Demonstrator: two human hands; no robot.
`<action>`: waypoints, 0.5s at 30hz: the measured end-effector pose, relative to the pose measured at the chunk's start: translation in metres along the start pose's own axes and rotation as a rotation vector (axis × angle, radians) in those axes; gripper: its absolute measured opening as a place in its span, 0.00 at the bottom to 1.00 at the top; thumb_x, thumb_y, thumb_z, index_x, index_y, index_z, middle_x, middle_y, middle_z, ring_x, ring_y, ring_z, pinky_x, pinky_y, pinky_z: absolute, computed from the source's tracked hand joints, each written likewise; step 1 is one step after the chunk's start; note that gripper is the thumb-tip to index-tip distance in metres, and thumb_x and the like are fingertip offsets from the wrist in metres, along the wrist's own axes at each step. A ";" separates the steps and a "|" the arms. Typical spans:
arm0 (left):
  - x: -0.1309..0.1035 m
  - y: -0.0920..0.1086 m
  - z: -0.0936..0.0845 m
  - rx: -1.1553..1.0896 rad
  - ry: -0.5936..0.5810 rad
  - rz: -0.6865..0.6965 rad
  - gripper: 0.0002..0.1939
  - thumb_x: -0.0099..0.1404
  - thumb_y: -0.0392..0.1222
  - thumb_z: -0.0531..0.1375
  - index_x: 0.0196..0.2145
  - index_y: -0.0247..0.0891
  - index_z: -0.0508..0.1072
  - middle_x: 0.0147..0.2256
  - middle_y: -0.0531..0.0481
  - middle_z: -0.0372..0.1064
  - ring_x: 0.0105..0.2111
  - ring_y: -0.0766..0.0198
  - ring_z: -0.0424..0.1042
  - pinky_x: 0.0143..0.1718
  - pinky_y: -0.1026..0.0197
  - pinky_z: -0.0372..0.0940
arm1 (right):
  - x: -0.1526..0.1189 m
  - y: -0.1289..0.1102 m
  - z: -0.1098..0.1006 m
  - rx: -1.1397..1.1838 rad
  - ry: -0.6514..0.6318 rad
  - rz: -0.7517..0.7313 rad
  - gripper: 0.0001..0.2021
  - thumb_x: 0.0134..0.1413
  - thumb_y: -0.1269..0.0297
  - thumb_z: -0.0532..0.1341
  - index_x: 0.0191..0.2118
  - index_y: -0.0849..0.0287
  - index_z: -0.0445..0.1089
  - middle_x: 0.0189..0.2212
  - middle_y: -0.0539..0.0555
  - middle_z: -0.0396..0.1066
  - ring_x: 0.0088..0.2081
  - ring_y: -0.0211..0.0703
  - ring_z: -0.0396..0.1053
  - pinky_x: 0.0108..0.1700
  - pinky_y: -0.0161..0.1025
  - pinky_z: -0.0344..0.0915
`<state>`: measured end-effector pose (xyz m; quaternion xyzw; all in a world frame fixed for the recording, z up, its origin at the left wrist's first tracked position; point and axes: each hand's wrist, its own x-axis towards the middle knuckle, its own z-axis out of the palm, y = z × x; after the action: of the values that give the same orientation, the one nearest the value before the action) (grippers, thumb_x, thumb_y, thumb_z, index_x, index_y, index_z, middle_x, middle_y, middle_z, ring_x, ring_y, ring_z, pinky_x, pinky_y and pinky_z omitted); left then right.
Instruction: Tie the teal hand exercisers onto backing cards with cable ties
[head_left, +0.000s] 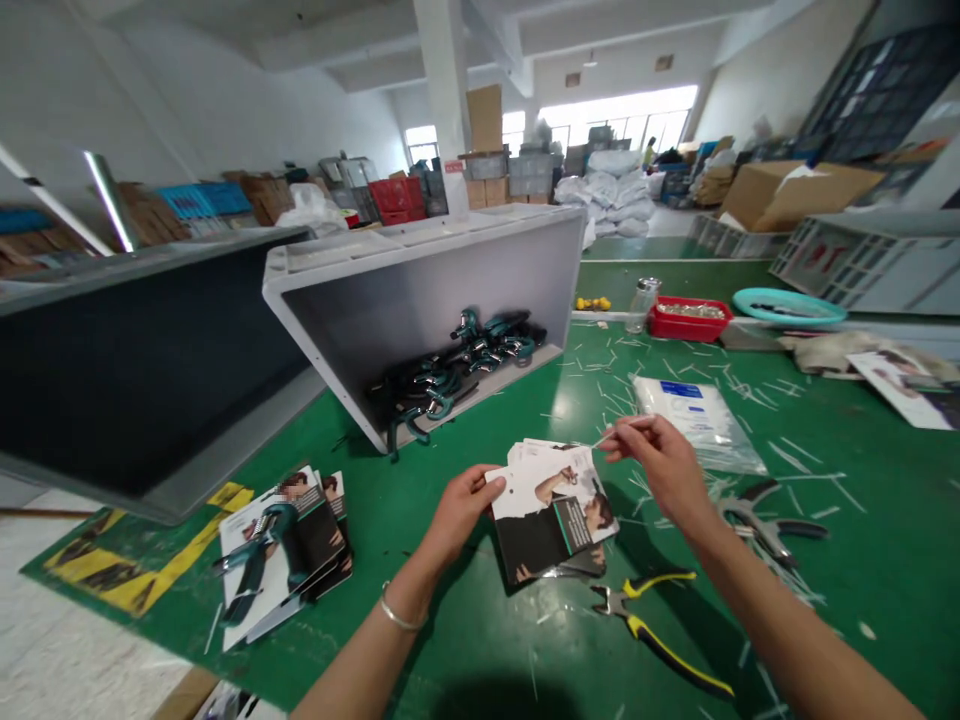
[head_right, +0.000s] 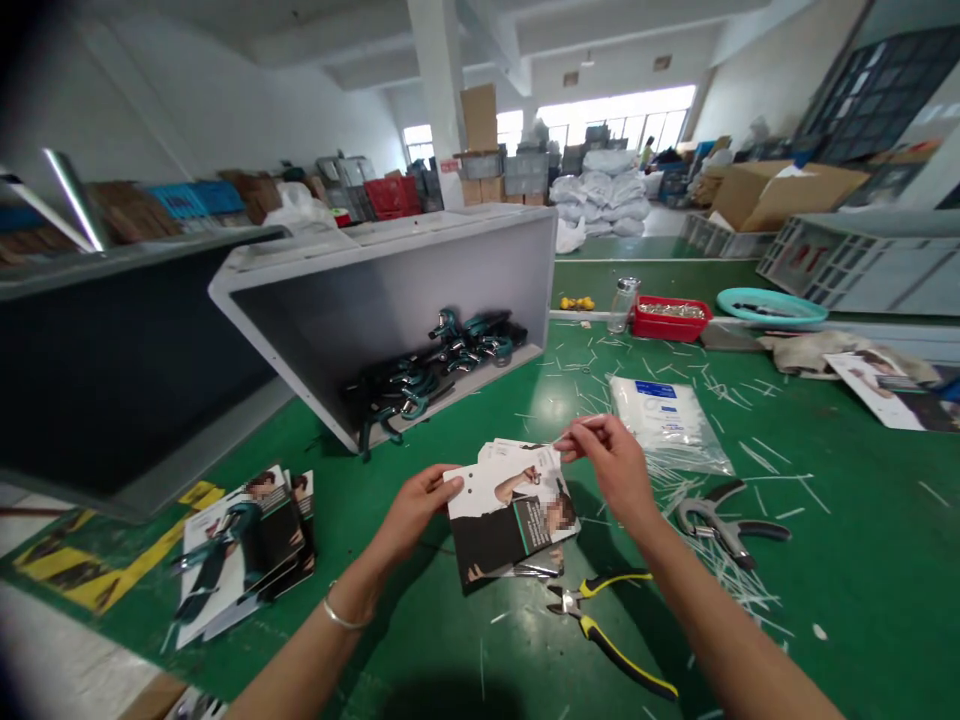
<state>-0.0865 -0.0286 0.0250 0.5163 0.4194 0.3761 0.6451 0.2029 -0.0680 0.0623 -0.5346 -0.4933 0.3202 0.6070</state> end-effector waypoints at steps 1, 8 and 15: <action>0.000 0.001 0.005 0.017 -0.024 0.005 0.23 0.58 0.52 0.66 0.44 0.31 0.75 0.36 0.43 0.77 0.32 0.61 0.73 0.31 0.63 0.64 | -0.016 -0.009 0.010 -0.025 0.002 -0.035 0.09 0.62 0.56 0.60 0.41 0.57 0.67 0.36 0.54 0.76 0.34 0.44 0.77 0.36 0.42 0.73; -0.004 0.008 0.019 0.087 -0.058 0.057 0.22 0.59 0.51 0.65 0.44 0.31 0.76 0.33 0.46 0.74 0.30 0.65 0.68 0.30 0.65 0.62 | -0.059 -0.024 0.049 -0.462 -0.048 -0.460 0.07 0.64 0.67 0.57 0.45 0.53 0.70 0.40 0.53 0.77 0.43 0.44 0.75 0.46 0.41 0.70; -0.002 0.006 0.017 0.083 -0.077 0.079 0.22 0.60 0.52 0.64 0.44 0.32 0.76 0.34 0.46 0.74 0.30 0.65 0.68 0.30 0.65 0.62 | -0.056 -0.006 0.054 -0.479 -0.158 -0.611 0.11 0.65 0.72 0.54 0.49 0.54 0.67 0.43 0.55 0.76 0.48 0.44 0.73 0.51 0.43 0.68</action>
<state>-0.0715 -0.0353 0.0330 0.5729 0.3889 0.3636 0.6232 0.1339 -0.1024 0.0505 -0.4634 -0.7355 0.0410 0.4926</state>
